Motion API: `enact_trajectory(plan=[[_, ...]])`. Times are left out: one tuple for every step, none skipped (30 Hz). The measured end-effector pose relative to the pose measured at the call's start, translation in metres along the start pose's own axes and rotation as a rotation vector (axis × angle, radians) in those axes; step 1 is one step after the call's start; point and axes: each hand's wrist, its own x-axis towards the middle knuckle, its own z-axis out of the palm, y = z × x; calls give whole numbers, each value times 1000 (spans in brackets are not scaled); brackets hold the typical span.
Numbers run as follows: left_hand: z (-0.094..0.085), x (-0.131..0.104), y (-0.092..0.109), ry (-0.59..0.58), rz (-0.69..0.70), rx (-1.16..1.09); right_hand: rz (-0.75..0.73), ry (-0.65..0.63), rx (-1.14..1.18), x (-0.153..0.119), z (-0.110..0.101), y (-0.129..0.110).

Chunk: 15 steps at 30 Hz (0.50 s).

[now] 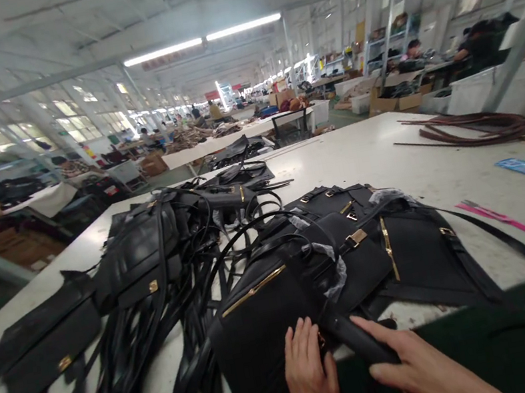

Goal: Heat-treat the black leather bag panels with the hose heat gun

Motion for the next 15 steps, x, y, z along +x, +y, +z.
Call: enact_trajectory(plan=[[0, 0, 4, -18, -36, -24, -8, -7, 0, 7, 3, -6], [-1, 1, 8, -35, -70, -48, -23, -9, -6, 13, 7, -11], [-3, 1, 12, -52, -98, -75, -42, -5, -14, 19, 10, -17], [-8, 2, 15, -65, -120, -105, -62, 9, -22, 24, 12, -21], [-15, 1, 17, -66, -139, -135, -84, 32, -23, 28, 14, -25], [-24, -1, 18, -49, -152, -161, -109, 61, -13, 31, 15, -29], [-35, -4, 16, -3, -180, -176, -130, 89, 12, 32, 15, -33], [-48, -10, 12, 76, -243, -175, -144, 100, 46, 31, 15, -36], [-62, -17, 5, 178, -353, -160, -147, 94, 83, 29, 15, -39], [-75, -25, -4, 275, -505, -151, -139, 66, 116, 26, 15, -42], [-86, -35, -15, 337, -685, -163, -122, 20, 139, 21, 16, -44], [-94, -44, -25, 345, -865, -209, -102, -38, 146, 16, 17, -45], [-100, -53, -35, 306, -1018, -287, -89, -104, 137, 11, 20, -46], [-102, -61, -43, 234, -1122, -383, -88, -171, 114, 5, 24, -45], [-102, -68, -48, 155, -1179, -480, -94, -231, 83, -1, 28, -44]])
